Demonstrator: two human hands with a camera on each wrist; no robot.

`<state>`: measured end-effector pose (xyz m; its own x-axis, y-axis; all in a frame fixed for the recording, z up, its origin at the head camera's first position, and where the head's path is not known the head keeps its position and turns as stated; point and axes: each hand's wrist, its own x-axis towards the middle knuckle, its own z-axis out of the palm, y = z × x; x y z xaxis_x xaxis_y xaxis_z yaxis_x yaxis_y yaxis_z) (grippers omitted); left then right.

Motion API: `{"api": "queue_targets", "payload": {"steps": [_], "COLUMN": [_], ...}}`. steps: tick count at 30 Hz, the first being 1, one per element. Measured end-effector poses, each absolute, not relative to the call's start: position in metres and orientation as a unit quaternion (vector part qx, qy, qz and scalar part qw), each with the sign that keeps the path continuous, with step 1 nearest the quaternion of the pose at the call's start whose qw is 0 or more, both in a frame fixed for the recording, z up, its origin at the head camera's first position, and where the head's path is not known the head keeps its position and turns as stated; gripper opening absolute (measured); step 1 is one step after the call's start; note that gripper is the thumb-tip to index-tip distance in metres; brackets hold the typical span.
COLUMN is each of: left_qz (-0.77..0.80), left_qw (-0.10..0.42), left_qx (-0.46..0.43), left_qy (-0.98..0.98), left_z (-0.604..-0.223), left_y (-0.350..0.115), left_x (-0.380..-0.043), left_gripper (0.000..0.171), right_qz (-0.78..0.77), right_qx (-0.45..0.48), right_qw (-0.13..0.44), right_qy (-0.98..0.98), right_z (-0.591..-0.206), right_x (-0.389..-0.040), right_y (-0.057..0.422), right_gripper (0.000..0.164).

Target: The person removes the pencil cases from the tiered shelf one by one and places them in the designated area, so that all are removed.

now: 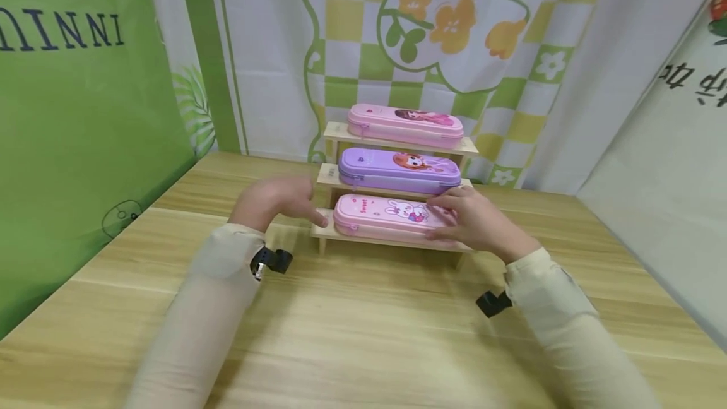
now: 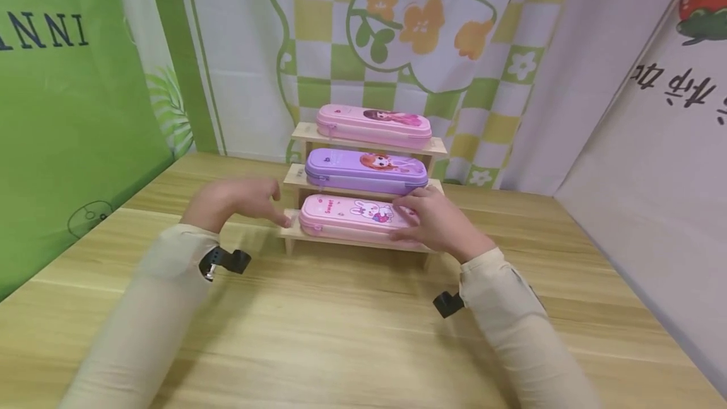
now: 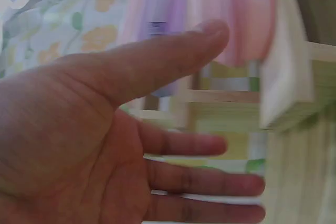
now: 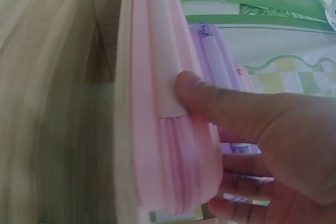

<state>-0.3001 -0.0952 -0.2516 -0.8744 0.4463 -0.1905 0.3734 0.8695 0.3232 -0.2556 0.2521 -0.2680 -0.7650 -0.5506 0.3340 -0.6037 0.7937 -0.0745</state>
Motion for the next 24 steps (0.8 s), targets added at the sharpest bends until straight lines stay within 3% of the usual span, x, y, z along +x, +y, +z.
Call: {"api": "queue_targets", "payload": {"steps": [7, 15, 24], "left_qz": [0.130, 0.137, 0.145], "left_qw": [0.171, 0.151, 0.140], "left_qx": [0.242, 0.255, 0.260], "left_qy": [0.946, 0.945, 0.944], "left_z": [-0.263, -0.268, -0.270], "left_y": [-0.089, -0.092, -0.093], "left_x": [-0.306, -0.310, -0.313], "left_gripper": [0.087, 0.066, 0.066], "right_qz": [0.089, 0.098, 0.107], "right_qx": [0.254, 0.223, 0.203], "right_qw": [0.064, 0.003, -0.047], "right_qy": [-0.961, -0.970, -0.972], "right_z": [-0.255, -0.242, -0.238], "right_x": [-0.248, -0.246, -0.250], "right_y": [0.262, 0.287, 0.326], "right_gripper": [0.066, 0.074, 0.066]}}
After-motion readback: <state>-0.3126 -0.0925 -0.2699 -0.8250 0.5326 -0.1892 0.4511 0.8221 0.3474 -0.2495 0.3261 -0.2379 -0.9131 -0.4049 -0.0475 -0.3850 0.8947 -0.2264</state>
